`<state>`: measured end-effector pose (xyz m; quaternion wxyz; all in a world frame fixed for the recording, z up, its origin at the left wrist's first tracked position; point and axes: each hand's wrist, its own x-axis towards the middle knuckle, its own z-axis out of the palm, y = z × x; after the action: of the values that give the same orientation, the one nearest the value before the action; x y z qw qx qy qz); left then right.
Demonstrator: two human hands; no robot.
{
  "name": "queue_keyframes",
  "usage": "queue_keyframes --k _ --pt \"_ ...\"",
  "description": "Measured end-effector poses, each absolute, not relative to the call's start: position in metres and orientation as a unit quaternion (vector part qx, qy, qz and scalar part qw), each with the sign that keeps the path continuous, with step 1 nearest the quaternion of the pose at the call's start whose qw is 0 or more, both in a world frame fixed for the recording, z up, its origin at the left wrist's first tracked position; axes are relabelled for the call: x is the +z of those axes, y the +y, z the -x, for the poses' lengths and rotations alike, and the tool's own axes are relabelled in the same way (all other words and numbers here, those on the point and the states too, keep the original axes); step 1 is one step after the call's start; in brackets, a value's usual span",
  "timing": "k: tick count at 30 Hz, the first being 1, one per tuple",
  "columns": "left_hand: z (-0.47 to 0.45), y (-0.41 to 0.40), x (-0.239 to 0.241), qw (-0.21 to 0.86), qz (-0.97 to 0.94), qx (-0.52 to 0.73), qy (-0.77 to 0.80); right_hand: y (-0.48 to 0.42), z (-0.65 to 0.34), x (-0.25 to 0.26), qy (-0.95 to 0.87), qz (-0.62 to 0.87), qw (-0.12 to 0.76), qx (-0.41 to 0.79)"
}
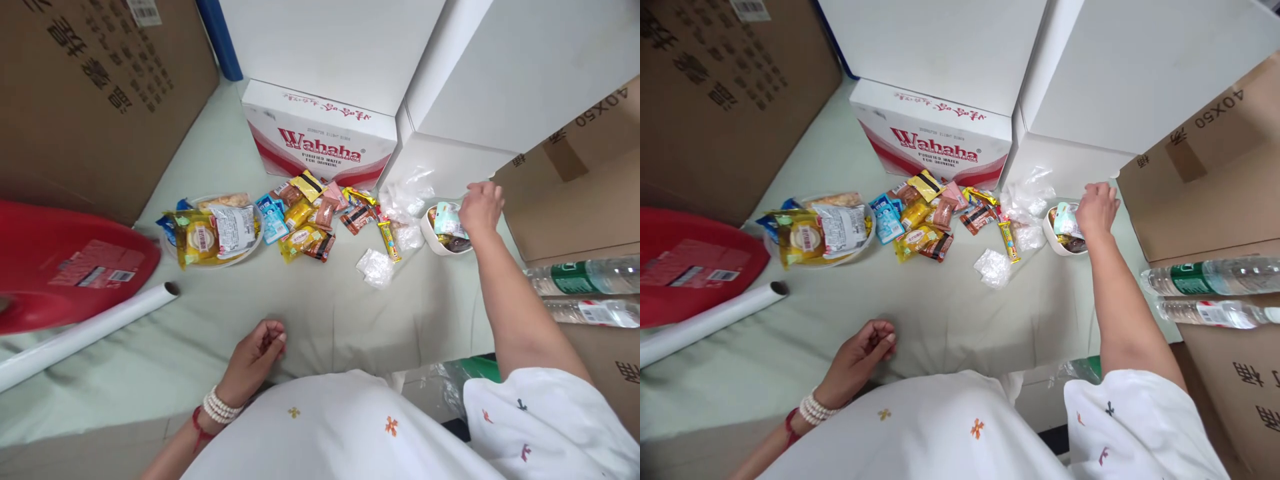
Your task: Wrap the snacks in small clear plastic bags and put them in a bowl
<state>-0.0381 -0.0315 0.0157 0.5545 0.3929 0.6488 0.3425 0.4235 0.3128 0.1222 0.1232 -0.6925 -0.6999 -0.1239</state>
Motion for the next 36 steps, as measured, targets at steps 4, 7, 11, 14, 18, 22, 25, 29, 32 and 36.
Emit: queue_keyframes --k 4,7,11,14,18,22,25,29,32,36 --pt "0.038 -0.032 0.014 0.555 -0.409 0.342 0.638 0.283 -0.383 0.129 -0.724 0.663 0.143 -0.128" --pt "0.037 -0.031 0.014 0.557 -0.407 0.347 0.635 0.256 -0.346 0.102 -0.781 0.62 0.037 -0.066" --pt "0.04 -0.032 0.015 0.567 -0.401 0.354 0.627 0.24 -0.328 0.067 -0.777 0.621 -0.104 -0.016" --pt "0.044 -0.034 0.017 0.58 -0.383 0.366 0.619 0.228 -0.34 0.065 -0.745 0.666 0.019 0.024" --pt "0.037 -0.026 0.029 0.583 -0.389 0.38 0.603 0.185 -0.339 0.071 -0.631 0.653 0.33 0.259" --pt "0.006 0.008 0.051 0.556 -0.441 0.404 0.577 0.125 -0.288 0.058 -0.543 0.553 0.402 0.487" --pt "-0.02 0.041 0.059 0.571 -0.431 0.423 0.556 0.093 -0.245 0.05 -0.618 0.512 0.364 0.472" --pt "-0.037 0.063 0.055 0.623 -0.435 0.41 0.505 0.078 -0.22 0.05 -0.723 0.449 0.366 0.378" --pt "-0.036 0.059 0.045 0.627 -0.425 0.419 0.5 0.073 -0.223 0.051 -0.693 0.471 0.375 0.397" --pt "-0.034 0.045 0.036 0.602 -0.417 0.423 0.533 0.065 -0.222 0.048 -0.549 0.524 0.381 0.528"
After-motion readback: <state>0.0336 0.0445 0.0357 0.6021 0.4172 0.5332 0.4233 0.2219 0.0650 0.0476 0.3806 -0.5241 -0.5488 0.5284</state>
